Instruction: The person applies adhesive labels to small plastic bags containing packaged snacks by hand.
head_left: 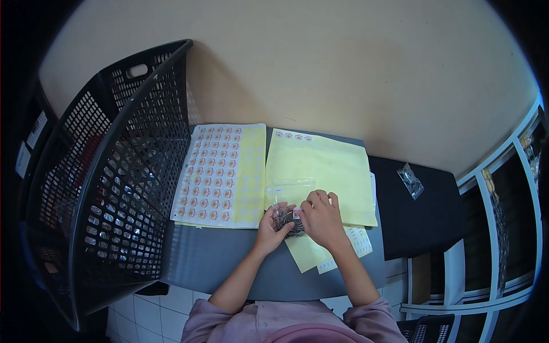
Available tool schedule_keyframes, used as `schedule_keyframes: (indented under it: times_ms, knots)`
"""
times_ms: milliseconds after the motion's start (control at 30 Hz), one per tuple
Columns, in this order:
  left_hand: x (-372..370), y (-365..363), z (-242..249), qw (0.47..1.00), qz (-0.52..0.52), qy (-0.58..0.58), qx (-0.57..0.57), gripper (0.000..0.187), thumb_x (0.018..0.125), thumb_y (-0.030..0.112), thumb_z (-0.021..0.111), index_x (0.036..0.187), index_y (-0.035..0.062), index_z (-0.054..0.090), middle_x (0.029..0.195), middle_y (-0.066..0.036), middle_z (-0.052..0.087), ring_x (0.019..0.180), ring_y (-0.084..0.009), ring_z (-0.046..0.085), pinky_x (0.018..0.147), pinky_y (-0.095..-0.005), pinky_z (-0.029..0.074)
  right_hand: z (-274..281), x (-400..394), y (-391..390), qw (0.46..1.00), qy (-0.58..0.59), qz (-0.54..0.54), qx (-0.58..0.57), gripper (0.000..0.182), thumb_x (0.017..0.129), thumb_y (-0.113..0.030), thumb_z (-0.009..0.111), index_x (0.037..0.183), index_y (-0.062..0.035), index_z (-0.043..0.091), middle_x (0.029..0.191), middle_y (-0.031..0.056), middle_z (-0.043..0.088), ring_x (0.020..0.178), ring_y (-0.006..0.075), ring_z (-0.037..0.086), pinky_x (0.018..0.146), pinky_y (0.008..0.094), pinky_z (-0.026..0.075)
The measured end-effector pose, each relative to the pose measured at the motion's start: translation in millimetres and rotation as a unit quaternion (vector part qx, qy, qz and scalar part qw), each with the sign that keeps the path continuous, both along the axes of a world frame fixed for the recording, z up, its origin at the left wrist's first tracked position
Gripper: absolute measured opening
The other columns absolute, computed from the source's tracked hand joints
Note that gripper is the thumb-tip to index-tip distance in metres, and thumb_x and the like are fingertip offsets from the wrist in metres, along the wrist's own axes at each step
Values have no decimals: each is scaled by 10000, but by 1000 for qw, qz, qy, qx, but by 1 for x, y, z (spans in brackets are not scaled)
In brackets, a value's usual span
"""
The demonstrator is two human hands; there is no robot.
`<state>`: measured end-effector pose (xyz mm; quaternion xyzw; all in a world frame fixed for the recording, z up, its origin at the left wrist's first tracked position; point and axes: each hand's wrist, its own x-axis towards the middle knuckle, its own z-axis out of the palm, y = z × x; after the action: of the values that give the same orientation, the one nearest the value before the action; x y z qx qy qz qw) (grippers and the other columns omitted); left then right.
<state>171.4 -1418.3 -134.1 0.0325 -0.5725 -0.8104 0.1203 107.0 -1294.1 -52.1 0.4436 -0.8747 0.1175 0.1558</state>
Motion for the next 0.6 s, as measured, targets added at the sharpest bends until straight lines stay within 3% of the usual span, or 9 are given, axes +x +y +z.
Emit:
schedule_keyframes:
  times_ms: [267,367,467,533,567,600]
  knots:
    - [2,-1,1,1000,3,-2,-16,491,728,-83,581,1173,-26,380,1105,-100,488,1031,-155,482,880,-265,403,-9,-1,-4,999,35,-12,-6,168,746,-214,583,720,-49,570,800,69,482,892,218,457,818,390,296]
    - [3,-1,5,1000,-15,1,17,488,730,-71,585,1171,-28,381,1103,-98,488,1027,-153,483,880,-267,401,-4,3,-2,999,-17,-38,-26,188,733,-240,597,713,-54,577,816,78,489,891,215,453,843,403,283]
    - [10,2,19,998,-31,9,63,493,733,-60,587,1176,-25,376,1093,-96,495,1017,-151,487,875,-268,403,-1,9,5,987,-55,-77,-133,230,682,-241,669,740,-47,561,796,73,483,850,220,472,795,381,320]
    - [14,5,30,995,-44,4,91,494,734,-56,587,1179,-24,374,1088,-96,499,1012,-149,490,872,-269,403,0,14,11,908,-234,-118,-328,378,632,-178,738,896,-16,522,830,70,477,790,172,508,685,318,407]
    - [16,6,35,994,-65,13,85,493,737,-54,587,1180,-22,373,1094,-100,500,1009,-146,492,862,-267,409,0,18,12,906,-234,-126,-330,378,632,-178,738,896,-16,522,830,70,477,790,172,508,685,318,407]
    - [18,8,39,993,-87,21,79,491,739,-52,587,1180,-20,372,1099,-104,501,1005,-143,495,852,-266,415,0,24,14,838,-327,-129,-418,474,624,-143,748,983,-4,472,872,77,474,745,144,516,619,274,422]
